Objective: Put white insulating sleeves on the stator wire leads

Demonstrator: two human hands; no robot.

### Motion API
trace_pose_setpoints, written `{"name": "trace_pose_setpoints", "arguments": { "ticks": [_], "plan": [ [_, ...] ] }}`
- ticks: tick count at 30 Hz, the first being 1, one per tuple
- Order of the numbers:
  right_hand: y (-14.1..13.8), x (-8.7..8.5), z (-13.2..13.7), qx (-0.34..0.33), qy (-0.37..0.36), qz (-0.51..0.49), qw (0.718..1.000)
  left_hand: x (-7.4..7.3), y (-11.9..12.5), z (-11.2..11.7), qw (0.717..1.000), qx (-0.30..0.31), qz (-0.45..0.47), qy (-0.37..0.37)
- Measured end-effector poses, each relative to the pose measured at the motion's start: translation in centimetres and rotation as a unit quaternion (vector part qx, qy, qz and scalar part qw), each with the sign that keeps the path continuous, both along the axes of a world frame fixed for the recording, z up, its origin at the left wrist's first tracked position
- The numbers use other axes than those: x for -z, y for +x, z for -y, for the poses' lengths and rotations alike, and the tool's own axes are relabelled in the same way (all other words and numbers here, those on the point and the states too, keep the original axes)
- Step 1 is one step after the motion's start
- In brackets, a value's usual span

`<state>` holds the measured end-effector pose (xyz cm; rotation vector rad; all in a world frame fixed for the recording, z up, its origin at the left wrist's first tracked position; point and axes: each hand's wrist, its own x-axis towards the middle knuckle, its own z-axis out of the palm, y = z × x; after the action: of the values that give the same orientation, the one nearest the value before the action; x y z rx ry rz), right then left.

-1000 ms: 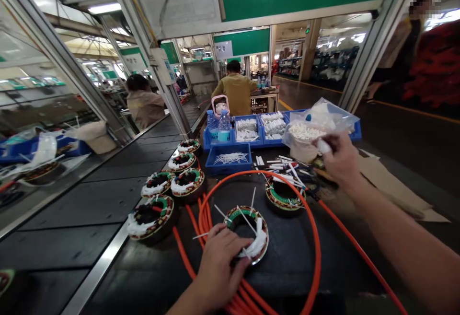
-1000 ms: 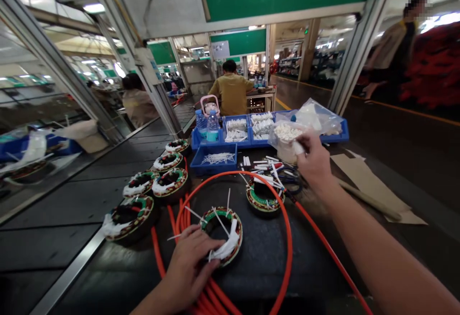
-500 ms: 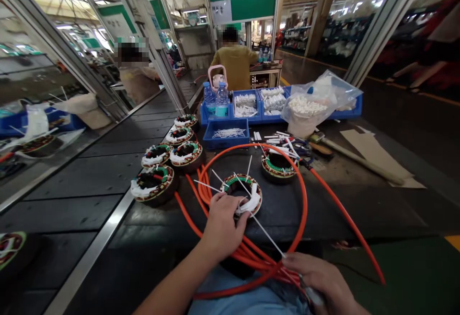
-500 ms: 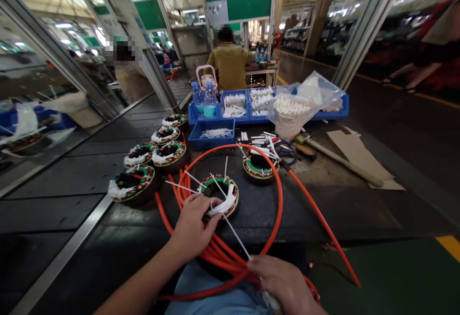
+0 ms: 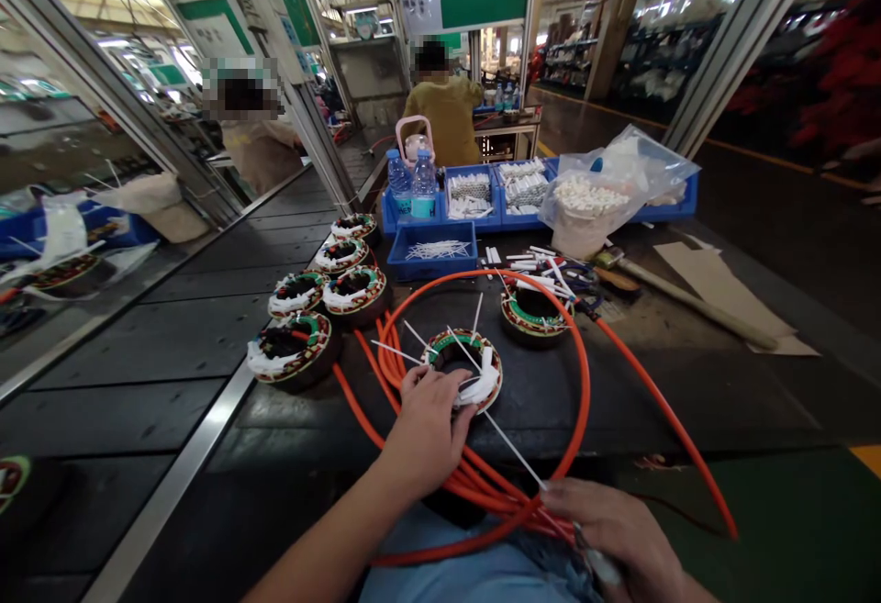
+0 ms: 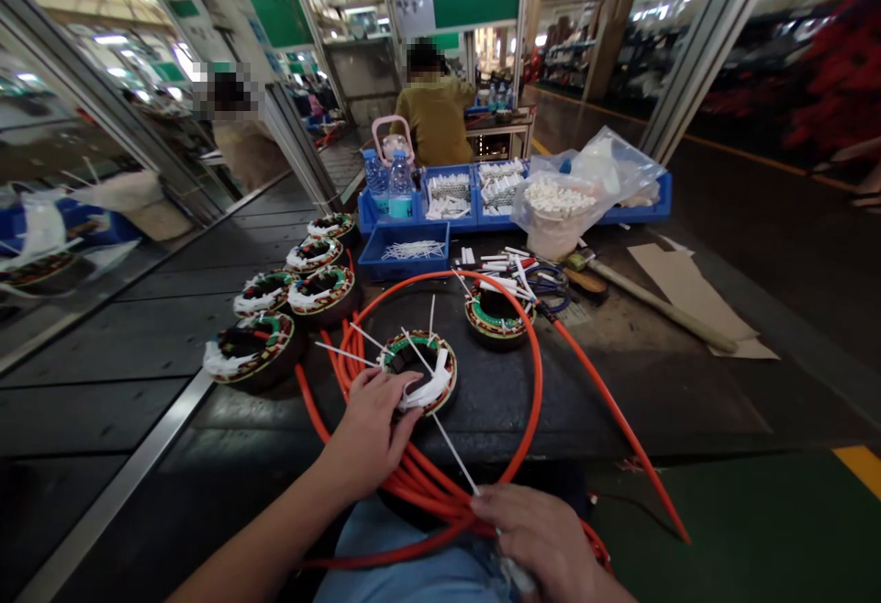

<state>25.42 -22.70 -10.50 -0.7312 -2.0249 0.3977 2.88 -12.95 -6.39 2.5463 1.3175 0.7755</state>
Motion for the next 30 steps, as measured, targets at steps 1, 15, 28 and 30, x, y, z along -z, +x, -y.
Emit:
{"name": "trace_pose_setpoints", "arguments": {
  "ticks": [1,15,28,30],
  "plan": [
    [-0.4,0.2,-0.5,0.002,0.001,0.007,1.000,0.1,0.1,0.0,1.000,-0.005,-0.003,-0.002],
    [-3.8,-0.9,-6.5,0.015,-0.312,-0.145,0.939,0.8,0.2,0.2,0.995,0.002,0.091,0.032],
    [-4.6,-1.2,-7.5,0.023,-0.414,-0.200,0.888,0.9,0.2,0.1,0.992,0.002,0.125,0.026],
    [-4.6,-1.2,-7.6,0.030,-0.414,-0.181,0.891,1.0,0.2,0.1,0.992,0.001,0.126,0.029]
  ]
}}
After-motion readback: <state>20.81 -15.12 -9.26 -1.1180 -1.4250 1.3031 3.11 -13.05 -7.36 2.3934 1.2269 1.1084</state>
